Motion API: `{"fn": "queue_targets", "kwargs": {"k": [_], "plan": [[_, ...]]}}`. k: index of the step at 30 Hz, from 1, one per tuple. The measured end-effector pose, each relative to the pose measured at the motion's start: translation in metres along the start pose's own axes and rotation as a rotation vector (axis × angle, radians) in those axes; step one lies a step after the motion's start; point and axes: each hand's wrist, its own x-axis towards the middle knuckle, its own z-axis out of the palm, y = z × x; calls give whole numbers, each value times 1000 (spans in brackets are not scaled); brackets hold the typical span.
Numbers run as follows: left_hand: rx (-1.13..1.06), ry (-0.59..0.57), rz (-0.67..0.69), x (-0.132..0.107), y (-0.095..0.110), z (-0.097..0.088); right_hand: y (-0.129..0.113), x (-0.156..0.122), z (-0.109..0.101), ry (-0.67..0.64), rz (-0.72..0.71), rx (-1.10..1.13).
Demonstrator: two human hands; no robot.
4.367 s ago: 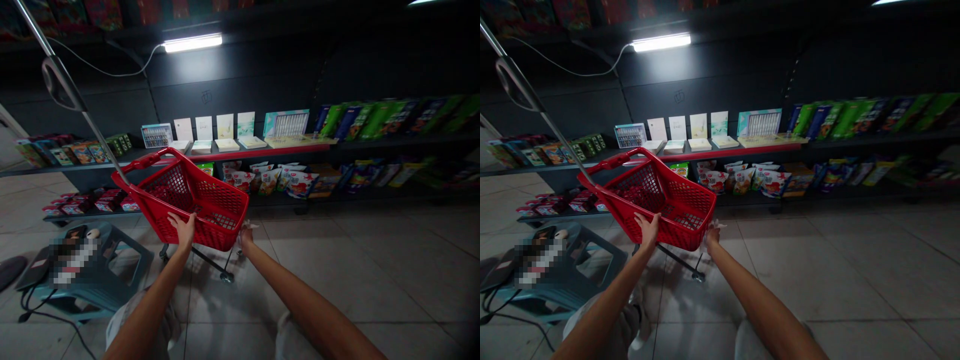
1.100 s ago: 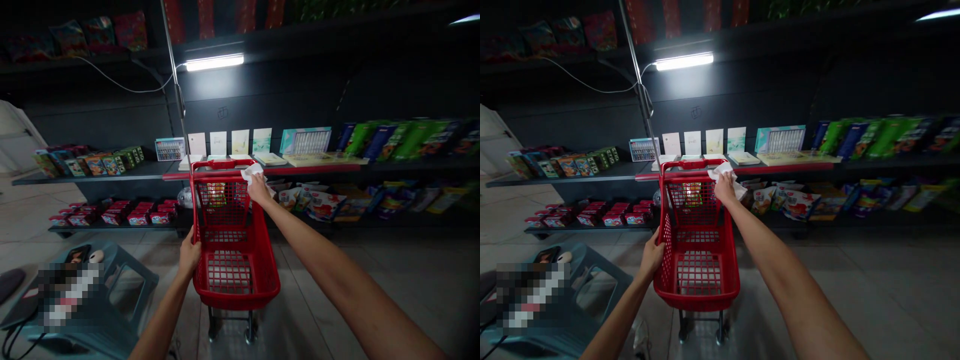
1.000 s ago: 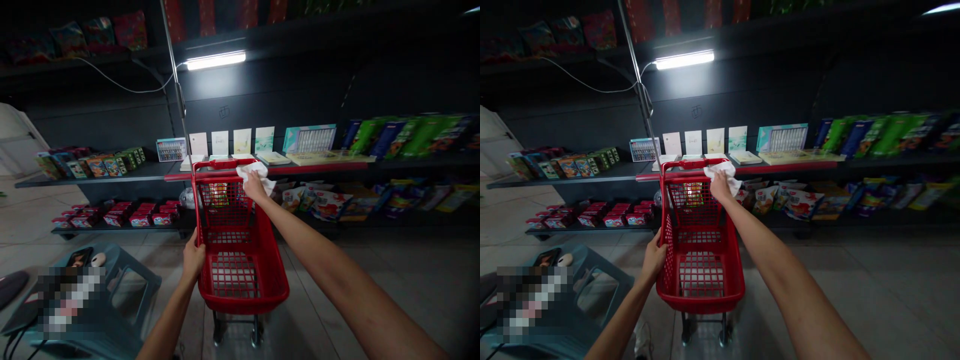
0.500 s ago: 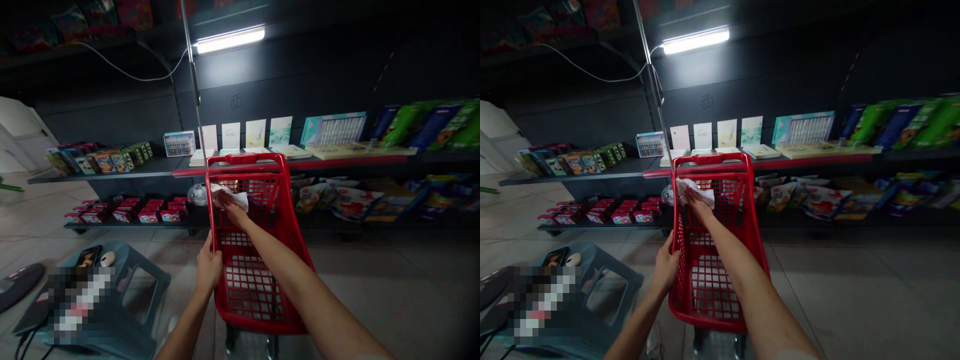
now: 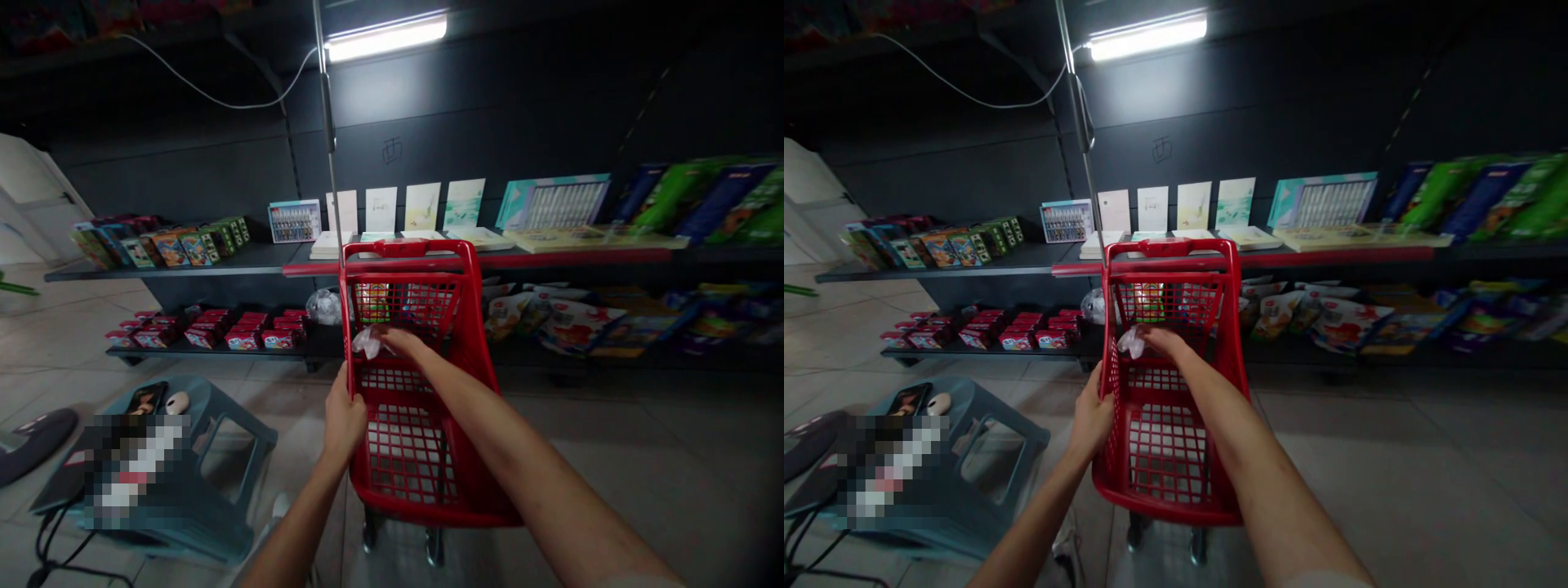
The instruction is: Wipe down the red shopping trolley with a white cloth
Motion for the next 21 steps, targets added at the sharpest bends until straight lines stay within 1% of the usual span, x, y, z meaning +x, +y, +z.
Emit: {"fn": "queue_targets", "kwargs": {"k": [2,3,5,7,8,9,11,14,18,21], "plan": [[10,4,-20,0,-1,2,1,20,-32,-2,-76,-41],[13,7,-25,-1,-1,3,0,29,-47,54,-103,-87],[12,12,-16,-1,-1,5,-3,43,-72,198,-104,-181],[8,13,6,-2,0,5,-5,49,-85,330,-54,-258],[7,11,17,-2,0,6,-5,49,-86,370,-21,-280],[5,4,29,-2,0,6,-3,46,-84,384,14,-290],[-1,-9,49,-3,1,5,3,33,-71,338,91,-276],[-7,-15,48,-3,0,5,13,6,-38,214,170,-195],[18,13,-8,-2,-1,7,12,-27,5,170,141,-96],[28,15,-5,-3,-1,10,4,-41,26,144,113,-86]]}}
